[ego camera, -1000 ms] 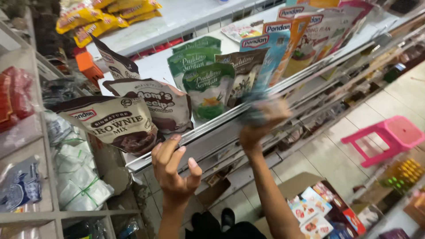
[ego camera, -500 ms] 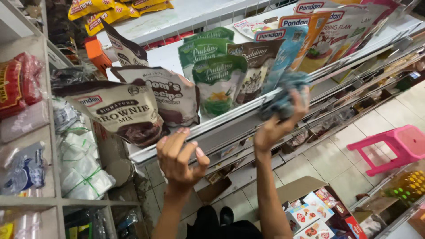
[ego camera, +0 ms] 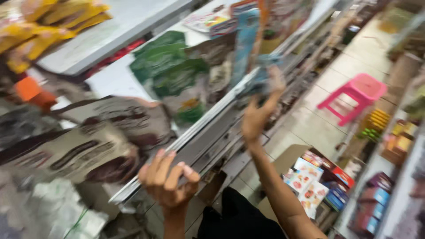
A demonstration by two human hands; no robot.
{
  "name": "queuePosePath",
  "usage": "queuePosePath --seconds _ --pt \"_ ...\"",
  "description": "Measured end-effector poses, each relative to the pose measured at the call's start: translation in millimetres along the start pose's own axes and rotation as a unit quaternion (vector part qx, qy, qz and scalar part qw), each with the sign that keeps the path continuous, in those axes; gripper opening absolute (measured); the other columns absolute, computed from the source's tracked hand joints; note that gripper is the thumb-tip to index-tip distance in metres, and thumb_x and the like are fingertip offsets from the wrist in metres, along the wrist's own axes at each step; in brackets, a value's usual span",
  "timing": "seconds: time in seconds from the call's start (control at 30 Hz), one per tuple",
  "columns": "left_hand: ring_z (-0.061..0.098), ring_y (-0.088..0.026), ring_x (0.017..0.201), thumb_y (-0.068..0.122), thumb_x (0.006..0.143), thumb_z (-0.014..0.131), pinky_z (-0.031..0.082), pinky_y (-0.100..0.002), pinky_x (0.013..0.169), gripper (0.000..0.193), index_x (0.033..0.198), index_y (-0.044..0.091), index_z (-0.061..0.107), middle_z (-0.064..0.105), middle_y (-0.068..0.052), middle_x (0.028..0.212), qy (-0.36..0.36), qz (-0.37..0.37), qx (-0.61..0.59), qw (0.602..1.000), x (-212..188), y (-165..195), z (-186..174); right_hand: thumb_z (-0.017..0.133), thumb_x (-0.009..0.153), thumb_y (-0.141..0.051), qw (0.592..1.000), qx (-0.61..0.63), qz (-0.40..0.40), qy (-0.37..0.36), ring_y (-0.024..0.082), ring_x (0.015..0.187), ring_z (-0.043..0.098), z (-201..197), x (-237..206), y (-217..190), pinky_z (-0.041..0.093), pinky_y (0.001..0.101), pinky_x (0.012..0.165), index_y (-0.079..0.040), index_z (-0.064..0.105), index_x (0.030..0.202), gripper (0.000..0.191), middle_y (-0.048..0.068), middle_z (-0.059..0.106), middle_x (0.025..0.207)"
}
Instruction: The person wipes the interior shelves of a refrigerated display case with a cloth. They move along the aisle, cleaning multiple shelves and occasionally rearranging packaged food items to reach different areas.
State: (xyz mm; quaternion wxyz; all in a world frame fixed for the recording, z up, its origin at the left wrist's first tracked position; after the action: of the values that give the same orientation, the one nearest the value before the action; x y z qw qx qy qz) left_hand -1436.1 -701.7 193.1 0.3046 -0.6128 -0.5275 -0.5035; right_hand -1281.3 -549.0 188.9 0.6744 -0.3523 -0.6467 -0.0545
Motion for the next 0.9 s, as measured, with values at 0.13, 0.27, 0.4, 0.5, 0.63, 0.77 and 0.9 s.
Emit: queuePosePath --seconds 0.13,0.27,0.4,0.5,0.63,0.77,0.9 --pt "0.059 -0.029 0.115 0.019 0.095 0.059 0.037 -0.048 0.1 0.011 0.103 0.015 0.053 0.067 -0.002 0.107 0.016 -0.017 0.042 0.999 0.5 11.8 6.1 0.055 0.096 -0.008 0.963 0.079 -0.233 -0.106 0.035 0.11 0.057 -16.3 -40.9 -21.5 0.048 0.0515 0.099 -0.003 0.056 0.12 0.024 0.016 0.056 0.118" --pt "0.059 -0.027 0.111 0.022 0.093 0.058 0.035 -0.051 0.099 0.01 0.099 0.015 0.052 0.065 -0.005 0.094 0.017 0.027 0.075 0.997 3.0 5.0 10.7 0.057 0.103 -0.013 0.964 -0.027 -0.242 -0.105 0.032 0.123 0.058 -13.6 -28.9 31.4 0.049 0.0446 0.108 -0.005 0.053 0.132 0.03 0.015 0.055 0.132" --pt "0.06 -0.024 0.095 0.025 0.093 0.062 0.043 -0.046 0.1 0.014 0.096 0.014 0.054 0.066 -0.003 0.083 -0.058 0.045 0.086 0.994 1.2 -4.3 8.4 0.058 0.11 -0.011 0.979 -0.16 0.088 0.085 0.034 0.136 0.057 -5.1 9.9 95.1 0.047 0.0409 0.119 -0.007 0.049 0.144 0.035 0.017 0.055 0.141" --pt "0.062 -0.025 0.09 0.026 0.089 0.062 0.045 -0.05 0.103 0.011 0.092 0.017 0.056 0.064 -0.002 0.08 -0.054 0.064 0.038 0.996 0.0 2.5 22.3 0.056 0.11 -0.012 0.998 -0.05 0.035 0.022 0.033 0.135 0.058 -3.3 -4.6 93.6 0.047 0.0417 0.118 -0.003 0.048 0.144 0.036 0.017 0.055 0.14" --pt "0.063 -0.031 0.086 0.024 0.081 0.061 0.041 -0.061 0.103 0.005 0.083 0.022 0.058 0.063 -0.005 0.077 0.065 0.148 -0.052 0.986 16.0 28.4 78.1 0.057 0.108 -0.009 0.947 0.03 -0.285 -0.144 0.034 0.133 0.058 -12.2 -21.0 114.0 0.046 0.0425 0.117 -0.001 0.049 0.142 0.036 0.018 0.056 0.138" --pt "0.066 -0.029 0.099 0.02 0.087 0.065 0.044 -0.049 0.108 0.01 0.095 0.016 0.06 0.066 -0.009 0.103 0.054 0.142 -0.137 0.979 48.0 80.8 158.8 0.057 0.105 -0.006 0.994 -0.048 -0.093 -0.027 0.034 0.132 0.058 -15.7 33.1 199.1 0.045 0.0433 0.117 0.001 0.051 0.14 0.036 0.018 0.057 0.136" --pt "0.065 -0.028 0.118 0.018 0.092 0.072 0.045 -0.049 0.112 0.015 0.106 0.015 0.068 0.065 -0.009 0.122 -0.117 0.125 -0.21 0.963 81.4 118.6 202.7 0.058 0.103 -0.003 0.984 -0.045 0.149 0.081 0.034 0.13 0.058 -20.9 68.4 246.8 0.044 0.044 0.116 0.003 0.052 0.139 0.037 0.019 0.057 0.135"
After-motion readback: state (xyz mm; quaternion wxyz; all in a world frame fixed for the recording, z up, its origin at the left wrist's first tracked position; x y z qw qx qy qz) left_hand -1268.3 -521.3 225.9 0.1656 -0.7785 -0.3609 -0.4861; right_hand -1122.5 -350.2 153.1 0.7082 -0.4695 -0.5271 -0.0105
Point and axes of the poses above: each hand's wrist, its own x-axis towards the middle knuckle, its own z-axis out of the palm, y = z × x, the point moved 1 cm from there along x, towards the middle knuckle
